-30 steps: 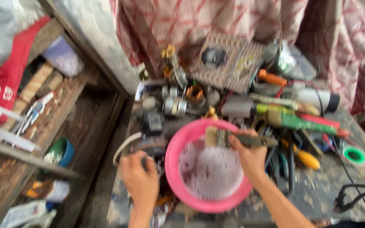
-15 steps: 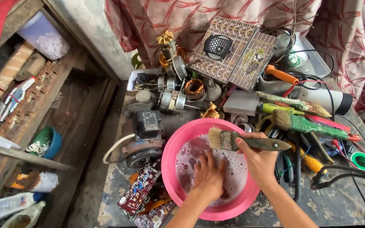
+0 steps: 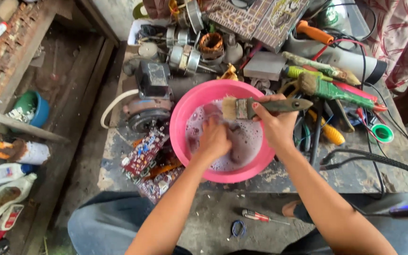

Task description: Scrubbing a circuit board with a brush in a bowl of soapy water to clean it.

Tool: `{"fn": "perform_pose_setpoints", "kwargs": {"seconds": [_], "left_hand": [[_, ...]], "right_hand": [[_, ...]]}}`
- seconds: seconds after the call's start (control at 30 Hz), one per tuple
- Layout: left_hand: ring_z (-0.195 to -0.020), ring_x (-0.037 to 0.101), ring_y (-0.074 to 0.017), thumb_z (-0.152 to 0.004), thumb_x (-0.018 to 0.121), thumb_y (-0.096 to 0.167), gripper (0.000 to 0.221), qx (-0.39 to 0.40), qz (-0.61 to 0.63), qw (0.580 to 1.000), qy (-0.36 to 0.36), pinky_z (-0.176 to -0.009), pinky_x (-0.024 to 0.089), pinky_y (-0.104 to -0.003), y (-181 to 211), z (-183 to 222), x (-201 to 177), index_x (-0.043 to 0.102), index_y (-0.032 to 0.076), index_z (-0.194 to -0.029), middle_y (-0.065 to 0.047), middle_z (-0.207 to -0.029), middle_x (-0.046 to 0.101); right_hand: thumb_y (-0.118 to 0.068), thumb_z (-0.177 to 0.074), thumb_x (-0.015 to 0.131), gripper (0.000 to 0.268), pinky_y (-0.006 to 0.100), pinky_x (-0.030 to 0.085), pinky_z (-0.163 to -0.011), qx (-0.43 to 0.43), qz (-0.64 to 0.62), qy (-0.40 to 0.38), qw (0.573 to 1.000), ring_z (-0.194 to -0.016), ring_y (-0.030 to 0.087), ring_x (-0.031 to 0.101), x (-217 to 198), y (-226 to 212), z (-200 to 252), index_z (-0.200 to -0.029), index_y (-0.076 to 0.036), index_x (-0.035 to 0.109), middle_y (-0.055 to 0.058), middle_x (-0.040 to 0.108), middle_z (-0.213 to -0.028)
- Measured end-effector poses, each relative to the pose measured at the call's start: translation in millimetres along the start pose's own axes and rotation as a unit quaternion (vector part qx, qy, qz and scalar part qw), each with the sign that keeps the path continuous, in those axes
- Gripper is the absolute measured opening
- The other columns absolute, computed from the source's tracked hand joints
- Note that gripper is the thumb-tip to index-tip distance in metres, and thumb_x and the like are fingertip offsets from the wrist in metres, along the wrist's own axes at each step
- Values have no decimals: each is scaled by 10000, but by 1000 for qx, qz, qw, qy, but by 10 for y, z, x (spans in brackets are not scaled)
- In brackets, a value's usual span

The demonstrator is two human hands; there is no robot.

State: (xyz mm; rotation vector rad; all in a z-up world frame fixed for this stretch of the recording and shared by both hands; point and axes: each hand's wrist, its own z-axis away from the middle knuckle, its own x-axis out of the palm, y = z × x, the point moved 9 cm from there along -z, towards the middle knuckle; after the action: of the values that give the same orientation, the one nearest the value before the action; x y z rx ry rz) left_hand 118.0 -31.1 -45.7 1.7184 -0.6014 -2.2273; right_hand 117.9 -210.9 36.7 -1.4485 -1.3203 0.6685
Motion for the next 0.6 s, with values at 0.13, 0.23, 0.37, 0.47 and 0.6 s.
{"fn": "perform_pose_setpoints", "kwargs": {"seconds": [0.13,0.23,0.37,0.47,0.6], "left_hand": [[-1164,628,-448,-788,634,98,388,-86,186,977,64,-862,599,-527,-235,5,-27,740,110,-1160,-178,-1147,639],[-897,705,-395,-670,633,-5,326,-187,510,822,173,-683,593,-449,-528,141,-130,689,2,-991,-228,-895,670],[-802,714,-412,-997,451,222,354,-176,778,602,48,-682,627,-545,-501,-54,206,548,12,-1264,-278,-1034,687],[-829,728,-465,-995,477,461,451,-175,821,543,-18,-669,633,-561,-460,-124,282,609,85,-1205,-267,-1066,702],[-794,735,-427,-918,288,753,865,-160,804,566,-87,-603,621,-496,-370,-91,360,599,20,-1253,-296,-1065,708]], "right_hand": [[104,-867,777,180,295,600,-478,6,-10,-35,999,-534,210,707,83,-143,23,-998,65,661,200,718,-816],[88,-879,779,197,291,613,-499,28,-82,-39,995,-547,237,718,83,-90,54,-1026,68,651,185,704,-807],[102,-776,831,313,334,671,-591,97,-136,-76,983,-646,235,745,237,53,179,-1044,86,669,191,708,-826],[131,-735,837,332,350,676,-605,106,-119,-96,983,-660,237,750,331,87,182,-1023,83,678,190,710,-809],[122,-772,806,235,328,640,-579,67,-36,-64,995,-605,180,716,230,12,109,-978,60,712,179,702,-740]]}}
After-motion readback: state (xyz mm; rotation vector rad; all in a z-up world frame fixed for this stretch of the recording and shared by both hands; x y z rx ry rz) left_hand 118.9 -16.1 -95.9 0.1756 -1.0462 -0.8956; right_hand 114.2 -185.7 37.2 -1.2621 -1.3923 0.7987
